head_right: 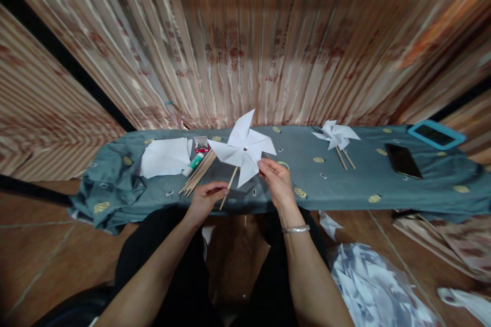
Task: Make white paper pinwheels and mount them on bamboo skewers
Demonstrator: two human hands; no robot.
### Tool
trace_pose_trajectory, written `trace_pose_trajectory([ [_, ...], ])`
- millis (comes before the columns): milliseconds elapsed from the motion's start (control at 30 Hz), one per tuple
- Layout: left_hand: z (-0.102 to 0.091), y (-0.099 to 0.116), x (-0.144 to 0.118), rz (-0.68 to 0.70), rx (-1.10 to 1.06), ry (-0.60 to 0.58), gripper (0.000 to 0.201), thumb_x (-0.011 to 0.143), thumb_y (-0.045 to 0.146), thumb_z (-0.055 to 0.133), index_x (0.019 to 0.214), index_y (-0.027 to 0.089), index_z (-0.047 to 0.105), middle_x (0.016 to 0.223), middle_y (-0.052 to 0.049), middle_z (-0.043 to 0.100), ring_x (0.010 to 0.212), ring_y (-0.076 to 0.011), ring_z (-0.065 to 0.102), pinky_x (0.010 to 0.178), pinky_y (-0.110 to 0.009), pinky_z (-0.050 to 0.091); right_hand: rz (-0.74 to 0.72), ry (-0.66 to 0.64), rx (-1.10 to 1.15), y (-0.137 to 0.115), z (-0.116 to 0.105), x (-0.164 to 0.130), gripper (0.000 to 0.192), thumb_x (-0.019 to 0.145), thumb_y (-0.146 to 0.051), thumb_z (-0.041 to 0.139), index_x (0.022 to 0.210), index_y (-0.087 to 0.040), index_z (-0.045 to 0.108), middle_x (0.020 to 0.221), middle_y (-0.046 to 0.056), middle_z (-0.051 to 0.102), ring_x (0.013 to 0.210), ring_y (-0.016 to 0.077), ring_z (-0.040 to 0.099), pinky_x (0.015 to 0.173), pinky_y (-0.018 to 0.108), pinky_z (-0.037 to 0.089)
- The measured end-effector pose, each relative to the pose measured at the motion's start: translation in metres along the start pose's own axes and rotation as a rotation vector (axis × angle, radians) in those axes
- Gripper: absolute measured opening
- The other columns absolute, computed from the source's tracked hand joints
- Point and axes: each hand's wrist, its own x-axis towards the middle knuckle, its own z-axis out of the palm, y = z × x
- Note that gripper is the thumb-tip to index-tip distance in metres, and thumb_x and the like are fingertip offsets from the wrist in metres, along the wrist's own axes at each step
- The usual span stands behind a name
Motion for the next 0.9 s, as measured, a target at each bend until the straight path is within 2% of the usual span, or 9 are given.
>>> trace_pose_trajectory([
  [133, 0.002, -0.002, 0.001, 0.008, -0.017, -0.005, 0.017, 0.05, 0.025, 0.08, 0.065, 0.018, 0.076, 0.065, -0.001, 0.07, 0.06, -0.0123, 0.058, 0.059, -0.024, 0.046, 0.033, -0.008, 0.031, 0.0, 0.005, -0.002, 0.034, 0.043, -0.04, 0.09, 0.068, -0.022, 0.075, 0.064, -0.003, 0.07, 0.057, 0.0109, 0.057, 0.056, 0.025, 0.046],
  [233, 0.003, -0.005, 0.002, 0.005, -0.04, -0.001, 0.017, 0.049, 0.026, 0.08, 0.065, 0.019, 0.076, 0.064, -0.001, 0.07, 0.059, -0.0126, 0.058, 0.059, -0.025, 0.046, 0.039, -0.061, 0.016, 0.001, 0.009, -0.006, 0.032, 0.047, -0.04, 0.089, 0.067, -0.021, 0.074, 0.063, -0.002, 0.069, 0.057, 0.0106, 0.058, 0.055, 0.024, 0.045],
  [367, 0.003, -0.008, 0.003, -0.001, -0.057, -0.003, 0.017, 0.049, 0.024, 0.08, 0.064, 0.019, 0.076, 0.062, 0.0, 0.068, 0.058, -0.0116, 0.057, 0.059, -0.024, 0.045, 0.047, -0.114, -0.048, 0.004, 0.014, -0.009, 0.032, 0.05, -0.045, 0.087, 0.065, -0.02, 0.073, 0.059, -0.001, 0.068, 0.055, 0.0105, 0.058, 0.055, 0.023, 0.044],
  [633, 0.0, -0.006, 0.004, 0.009, -0.042, -0.012, 0.02, 0.048, 0.028, 0.082, 0.064, 0.018, 0.075, 0.062, 0.0, 0.067, 0.059, -0.0113, 0.056, 0.059, -0.023, 0.044, -0.008, -0.223, -0.242, 0.008, 0.021, -0.014, 0.034, 0.059, -0.053, 0.08, 0.065, -0.02, 0.074, 0.064, 0.003, 0.073, 0.055, 0.011, 0.058, 0.056, 0.024, 0.046],
  [800, -0.005, -0.002, 0.005, 0.001, -0.04, 0.051, 0.02, 0.047, 0.028, 0.082, 0.064, 0.018, 0.075, 0.062, 0.0, 0.067, 0.059, -0.011, 0.055, 0.057, -0.023, 0.044, 0.007, -0.317, -0.24, -0.003, 0.01, -0.019, 0.031, 0.064, -0.049, 0.079, 0.073, -0.02, 0.077, 0.064, 0.003, 0.073, 0.051, 0.0081, 0.055, 0.052, 0.021, 0.043],
  [900, -0.009, -0.001, 0.005, -0.005, -0.035, 0.068, 0.022, 0.047, 0.028, 0.083, 0.064, 0.017, 0.075, 0.062, 0.0, 0.067, 0.058, -0.0103, 0.055, 0.058, -0.022, 0.044, -0.013, -0.23, -0.082, -0.012, -0.004, -0.014, 0.027, 0.061, -0.045, 0.082, 0.071, -0.02, 0.077, 0.06, 0.001, 0.07, 0.05, 0.0071, 0.054, 0.047, 0.019, 0.041],
])
